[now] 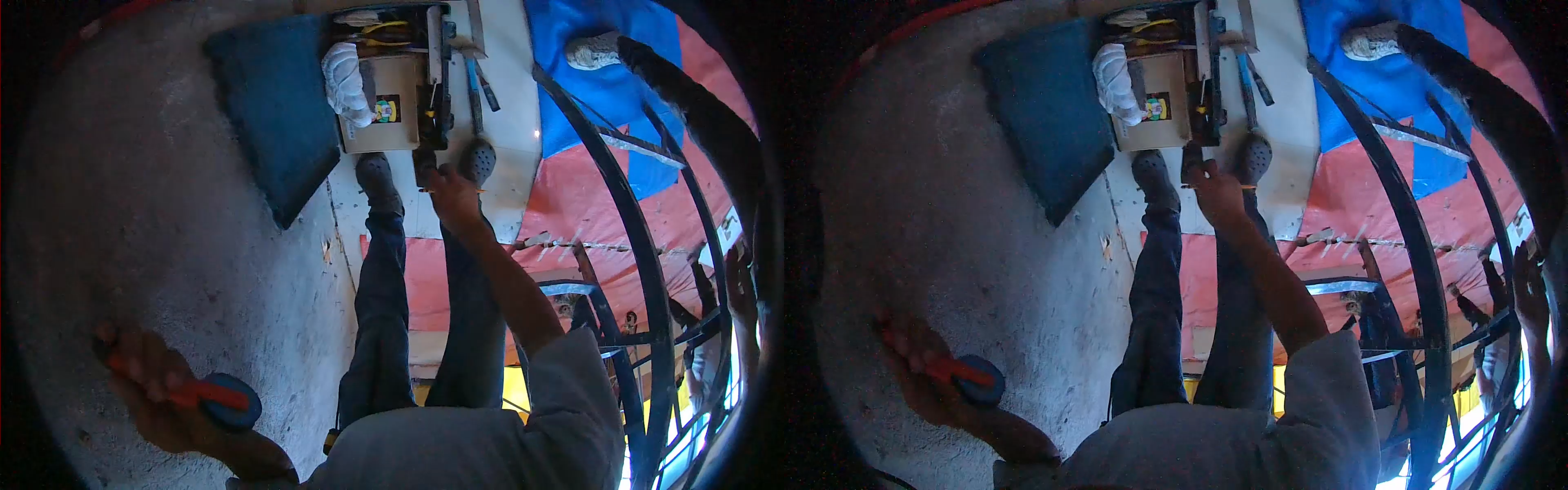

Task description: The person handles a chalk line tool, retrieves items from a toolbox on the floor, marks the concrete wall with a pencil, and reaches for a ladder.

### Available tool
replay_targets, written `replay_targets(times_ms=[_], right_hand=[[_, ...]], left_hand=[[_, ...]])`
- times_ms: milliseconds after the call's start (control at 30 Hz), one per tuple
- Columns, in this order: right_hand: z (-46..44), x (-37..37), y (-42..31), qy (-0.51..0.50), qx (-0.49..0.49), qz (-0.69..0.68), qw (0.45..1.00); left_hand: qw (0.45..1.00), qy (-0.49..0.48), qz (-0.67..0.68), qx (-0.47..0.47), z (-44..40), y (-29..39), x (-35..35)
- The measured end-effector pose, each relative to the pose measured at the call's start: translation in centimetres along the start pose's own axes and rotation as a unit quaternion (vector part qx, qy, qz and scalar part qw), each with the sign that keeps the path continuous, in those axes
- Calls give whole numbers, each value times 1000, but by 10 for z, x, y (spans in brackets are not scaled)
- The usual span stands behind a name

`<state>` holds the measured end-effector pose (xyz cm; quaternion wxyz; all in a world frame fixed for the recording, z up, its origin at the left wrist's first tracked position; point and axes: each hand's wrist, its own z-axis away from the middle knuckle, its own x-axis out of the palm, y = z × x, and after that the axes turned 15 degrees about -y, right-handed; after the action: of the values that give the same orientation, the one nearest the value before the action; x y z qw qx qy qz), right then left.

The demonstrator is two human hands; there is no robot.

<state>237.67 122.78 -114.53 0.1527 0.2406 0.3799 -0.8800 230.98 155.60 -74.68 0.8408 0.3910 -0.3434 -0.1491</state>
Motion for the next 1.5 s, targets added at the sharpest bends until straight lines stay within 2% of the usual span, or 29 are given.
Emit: replay_targets(times_ms=[133, 267, 367, 433, 467, 533, 567, 633, 667, 733, 933, 1067, 1133, 1267, 1333, 1500], right_hand=[[0, 3, -14, 32, -50, -40, 997], [0, 4, -19, 24, -44, -60, 997], [4, -12, -24, 25, -28, -90, 995], [15, -27, -33, -1, 31, -117, 993], [25, -33, -37, 0, 30, -117, 993], [44, -51, -46, 63, -7, -185, 981], [55, -64, -55, 65, -10, -183, 981], [73, -102, -80, 77, 83, -276, 954], [81, -103, -82, 80, 79, -273, 955], [98, -101, -79, 101, 127, -434, 886], [149, -159, -118, 115, 141, -518, 836], [182, -166, -121, 114, 131, -546, 820], [193, -174, -129, 139, 100, -491, 854], [213, -204, -165, 150, 110, -482, 856], [219, -210, -171, 144, 123, -536, 822], [222, -225, -180, 184, 87, -515, 833]], left_hand=[[1000, -2, -1, 15, 0, -6, 4], [1000, -9, 14, 26, 4, -7, 7], [999, -38, 29, 21, 5, -7, 3], [997, -65, 46, 17, 9, -4, 5], [999, -33, 42, 10, 11, 0, 8], [999, -2, 40, 8, 17, 5, 14], [999, -14, 47, 20, 19, 4, 18], [997, -28, 56, 38, 25, 9, 22], [994, -40, 89, 40, 27, 14, 24], [990, -55, 124, 45, 32, 23, 29], [983, -90, 151, 45, 52, 51, 46], [979, -127, 154, 44, 58, 62, 49], [979, -132, 151, 38, 61, 67, 51], [982, -133, 128, 43, 63, 73, 54], [983, -135, 113, 45, 63, 75, 56], [983, -141, 110, 47, 66, 81, 55]])
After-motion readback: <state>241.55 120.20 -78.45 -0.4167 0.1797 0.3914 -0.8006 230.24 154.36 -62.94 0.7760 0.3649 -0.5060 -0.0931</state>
